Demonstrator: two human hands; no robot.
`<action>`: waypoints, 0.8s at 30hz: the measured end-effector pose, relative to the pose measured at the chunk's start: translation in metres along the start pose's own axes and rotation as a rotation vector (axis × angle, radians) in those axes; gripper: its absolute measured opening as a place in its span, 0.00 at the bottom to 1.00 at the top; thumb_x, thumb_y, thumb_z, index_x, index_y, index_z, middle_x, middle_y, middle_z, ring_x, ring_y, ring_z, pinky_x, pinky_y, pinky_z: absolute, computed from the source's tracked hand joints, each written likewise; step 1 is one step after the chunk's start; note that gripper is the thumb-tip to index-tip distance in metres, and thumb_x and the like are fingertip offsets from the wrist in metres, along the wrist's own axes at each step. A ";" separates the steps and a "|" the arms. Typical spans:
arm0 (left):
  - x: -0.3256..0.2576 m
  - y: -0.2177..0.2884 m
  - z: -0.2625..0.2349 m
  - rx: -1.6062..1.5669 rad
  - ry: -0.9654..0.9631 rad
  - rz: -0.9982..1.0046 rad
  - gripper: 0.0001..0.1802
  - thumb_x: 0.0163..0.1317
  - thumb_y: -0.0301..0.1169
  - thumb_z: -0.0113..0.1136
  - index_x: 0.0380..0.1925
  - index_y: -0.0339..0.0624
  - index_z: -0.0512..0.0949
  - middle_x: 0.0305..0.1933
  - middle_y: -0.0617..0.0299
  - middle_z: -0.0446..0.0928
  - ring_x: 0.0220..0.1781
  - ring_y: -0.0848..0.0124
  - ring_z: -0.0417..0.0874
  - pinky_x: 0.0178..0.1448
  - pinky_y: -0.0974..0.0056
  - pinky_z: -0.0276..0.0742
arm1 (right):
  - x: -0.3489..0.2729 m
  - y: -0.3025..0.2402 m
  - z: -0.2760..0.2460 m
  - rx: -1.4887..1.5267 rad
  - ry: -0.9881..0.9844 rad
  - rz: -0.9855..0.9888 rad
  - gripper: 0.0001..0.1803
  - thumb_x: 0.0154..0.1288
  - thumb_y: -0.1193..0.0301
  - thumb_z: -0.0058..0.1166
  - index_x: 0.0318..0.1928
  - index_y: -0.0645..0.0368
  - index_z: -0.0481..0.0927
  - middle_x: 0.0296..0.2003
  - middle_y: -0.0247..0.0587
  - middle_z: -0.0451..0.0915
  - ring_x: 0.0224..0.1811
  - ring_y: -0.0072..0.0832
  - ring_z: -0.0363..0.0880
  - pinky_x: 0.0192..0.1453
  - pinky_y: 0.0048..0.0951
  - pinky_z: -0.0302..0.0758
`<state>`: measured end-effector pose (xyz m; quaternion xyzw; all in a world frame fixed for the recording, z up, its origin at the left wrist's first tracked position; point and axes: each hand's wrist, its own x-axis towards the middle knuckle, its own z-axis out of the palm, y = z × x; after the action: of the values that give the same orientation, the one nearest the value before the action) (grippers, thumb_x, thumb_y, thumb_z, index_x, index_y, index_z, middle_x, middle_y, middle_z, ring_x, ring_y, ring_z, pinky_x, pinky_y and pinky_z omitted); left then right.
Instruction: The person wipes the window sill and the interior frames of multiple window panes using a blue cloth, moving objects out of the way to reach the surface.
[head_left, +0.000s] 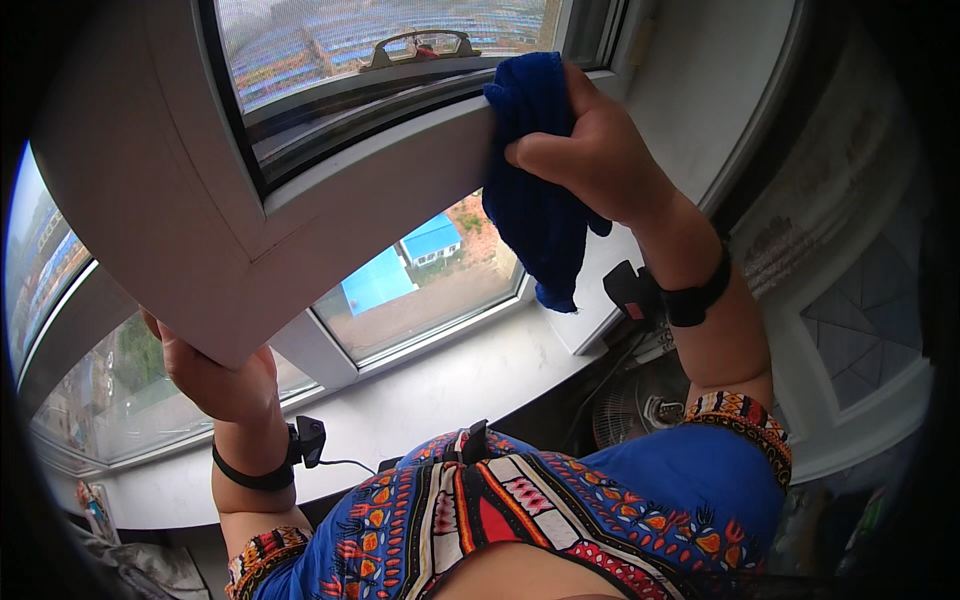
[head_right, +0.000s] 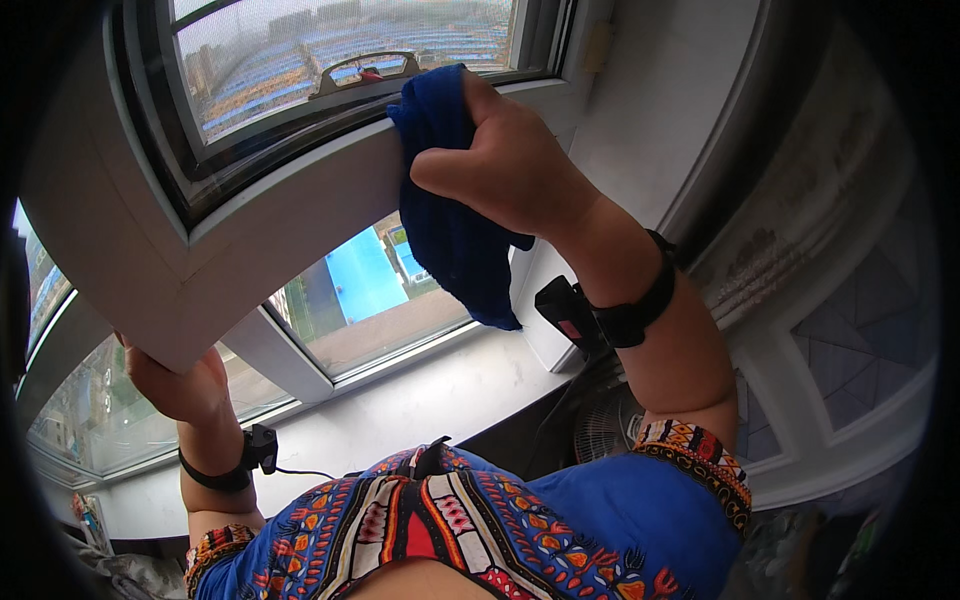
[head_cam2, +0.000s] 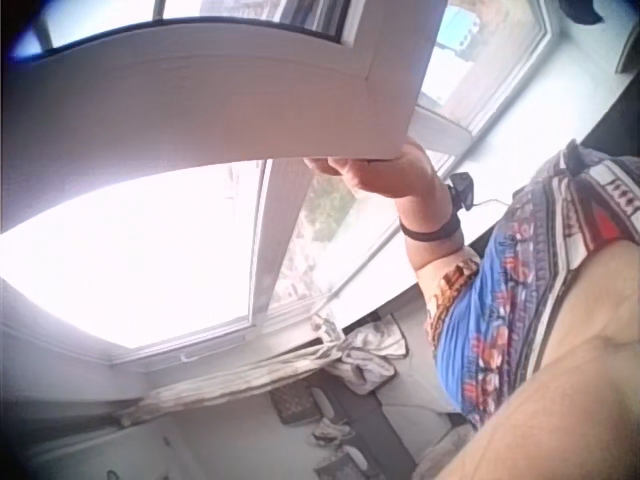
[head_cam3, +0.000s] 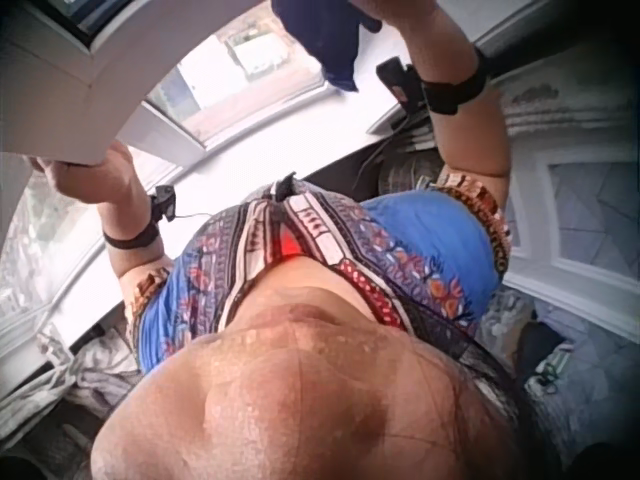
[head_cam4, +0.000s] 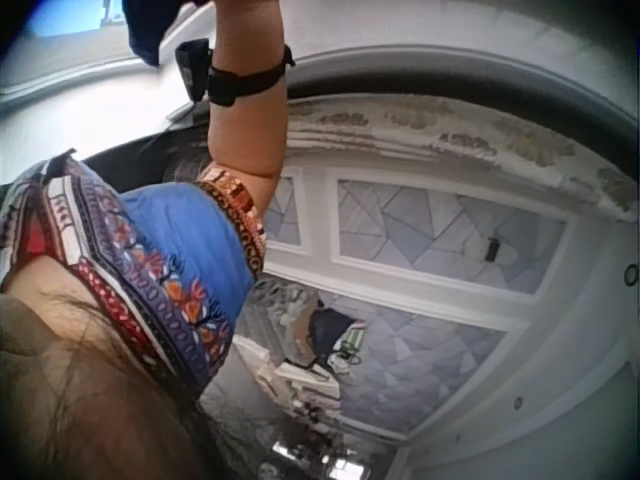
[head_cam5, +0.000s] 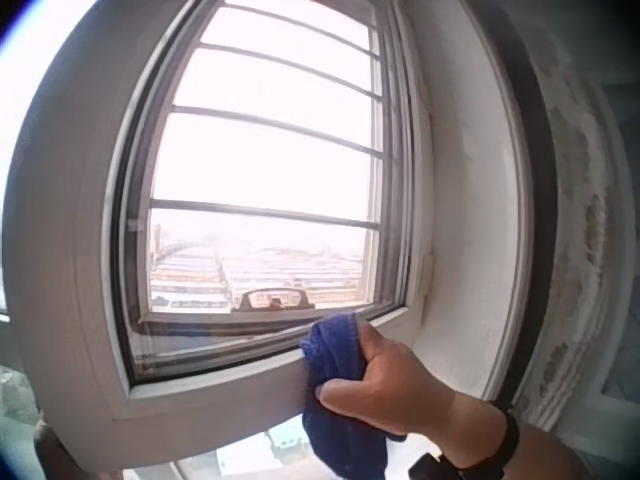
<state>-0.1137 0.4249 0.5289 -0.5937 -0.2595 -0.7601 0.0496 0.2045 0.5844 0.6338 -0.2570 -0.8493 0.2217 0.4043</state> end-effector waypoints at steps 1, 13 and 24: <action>0.002 -0.006 0.002 -0.012 -0.041 0.008 0.12 0.73 0.27 0.36 0.40 0.38 0.72 0.41 0.62 0.71 0.45 0.72 0.73 0.50 0.64 0.72 | 0.000 -0.004 0.004 0.035 -0.022 0.000 0.23 0.54 0.61 0.60 0.50 0.57 0.75 0.29 0.40 0.80 0.30 0.30 0.80 0.38 0.32 0.80; -0.004 0.018 0.015 -0.251 0.150 -0.236 0.22 0.74 0.34 0.29 0.49 0.36 0.75 0.49 0.59 0.70 0.56 0.68 0.75 0.62 0.63 0.70 | -0.025 -0.120 0.088 0.173 -0.122 -0.078 0.26 0.51 0.69 0.62 0.53 0.59 0.75 0.34 0.35 0.82 0.31 0.23 0.82 0.39 0.30 0.81; -0.002 0.018 0.003 -0.007 0.106 -0.286 0.21 0.77 0.38 0.31 0.63 0.44 0.64 0.58 0.57 0.74 0.62 0.67 0.76 0.65 0.63 0.74 | -0.035 -0.123 0.100 0.351 -0.378 -0.094 0.21 0.50 0.70 0.60 0.46 0.63 0.77 0.30 0.43 0.80 0.32 0.24 0.78 0.39 0.30 0.77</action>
<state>-0.1041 0.4104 0.5337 -0.5101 -0.3358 -0.7905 -0.0476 0.1120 0.4517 0.6284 -0.0974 -0.8693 0.3906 0.2867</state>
